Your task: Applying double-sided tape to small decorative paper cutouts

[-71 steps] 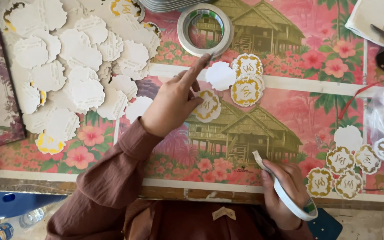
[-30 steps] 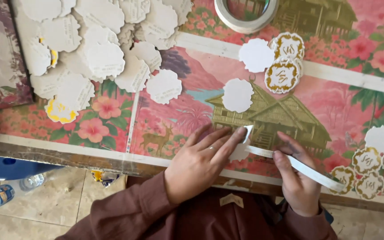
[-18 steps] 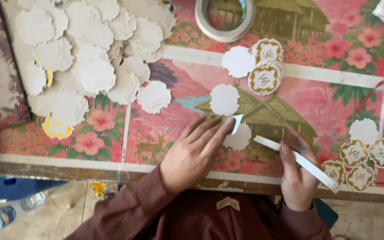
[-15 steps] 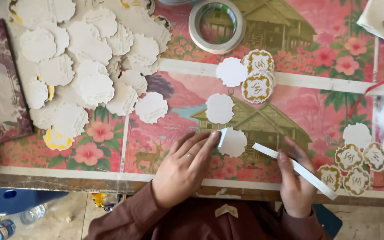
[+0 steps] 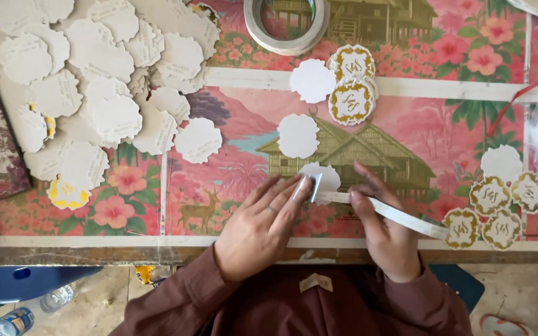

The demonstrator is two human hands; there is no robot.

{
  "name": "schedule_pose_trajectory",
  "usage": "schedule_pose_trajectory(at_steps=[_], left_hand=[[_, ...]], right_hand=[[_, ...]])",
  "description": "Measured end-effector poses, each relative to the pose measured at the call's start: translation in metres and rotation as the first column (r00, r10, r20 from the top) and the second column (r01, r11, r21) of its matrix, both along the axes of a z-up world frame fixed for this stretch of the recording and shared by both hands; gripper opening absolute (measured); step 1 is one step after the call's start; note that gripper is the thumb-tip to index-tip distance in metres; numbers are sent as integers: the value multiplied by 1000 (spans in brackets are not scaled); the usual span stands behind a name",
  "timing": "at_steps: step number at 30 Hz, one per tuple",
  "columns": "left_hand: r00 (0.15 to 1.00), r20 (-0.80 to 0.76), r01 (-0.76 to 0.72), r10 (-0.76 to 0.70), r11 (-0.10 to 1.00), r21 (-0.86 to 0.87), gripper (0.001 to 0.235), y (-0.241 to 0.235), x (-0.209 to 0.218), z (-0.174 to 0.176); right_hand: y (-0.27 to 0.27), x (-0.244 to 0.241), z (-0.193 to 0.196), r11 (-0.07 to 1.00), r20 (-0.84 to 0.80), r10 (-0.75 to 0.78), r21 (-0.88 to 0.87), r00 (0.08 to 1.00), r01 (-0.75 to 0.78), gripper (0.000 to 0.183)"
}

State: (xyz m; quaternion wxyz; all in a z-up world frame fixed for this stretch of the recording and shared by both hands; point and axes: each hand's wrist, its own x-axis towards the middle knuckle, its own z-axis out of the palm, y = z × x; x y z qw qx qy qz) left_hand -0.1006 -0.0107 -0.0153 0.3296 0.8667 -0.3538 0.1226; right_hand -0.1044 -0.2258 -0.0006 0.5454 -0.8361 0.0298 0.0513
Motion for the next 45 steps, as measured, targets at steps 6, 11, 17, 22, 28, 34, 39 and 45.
schedule_pose_trajectory(at_steps=[6, 11, 17, 22, 28, 34, 39, 45], left_hand=[[997, 1, -80, 80, 994, 76, 76, -17, 28, -1], [981, -14, -191, 193, 976, 105, 68, -17, 17, -5], [987, 46, -155, 154, 988, 15, 40, -3, -5, 0], [999, 38, -35, 34, 999, 8, 36, -1, -3, 1], [981, 93, -188, 171, 957, 221, 51, -14, -14, 3], [951, 235, -286, 202, 863, 416, 52, -38, -24, -1], [938, 270, -330, 217, 800, 501, 41, -48, -11, 4], [948, 232, -284, 215, 903, 321, 56, -21, -4, -3]], right_hand=[[-3, -8, -2, 983, 23, -153, -100, 988, 154, 47], [3, -5, -8, 974, 114, -38, -216, 993, 62, 46], [15, 3, -5, 962, 262, 109, -270, 959, -36, 36], [19, 3, -7, 941, 311, 136, -338, 941, -25, 33], [-5, 0, -9, 790, 431, 251, -609, 866, 74, 48], [-18, -4, -21, 805, 404, 207, -588, 891, 80, 28], [1, -20, -2, 821, 700, 538, -562, 469, -103, 10], [-46, -25, -27, 857, 733, 216, -459, 645, 236, 20]])
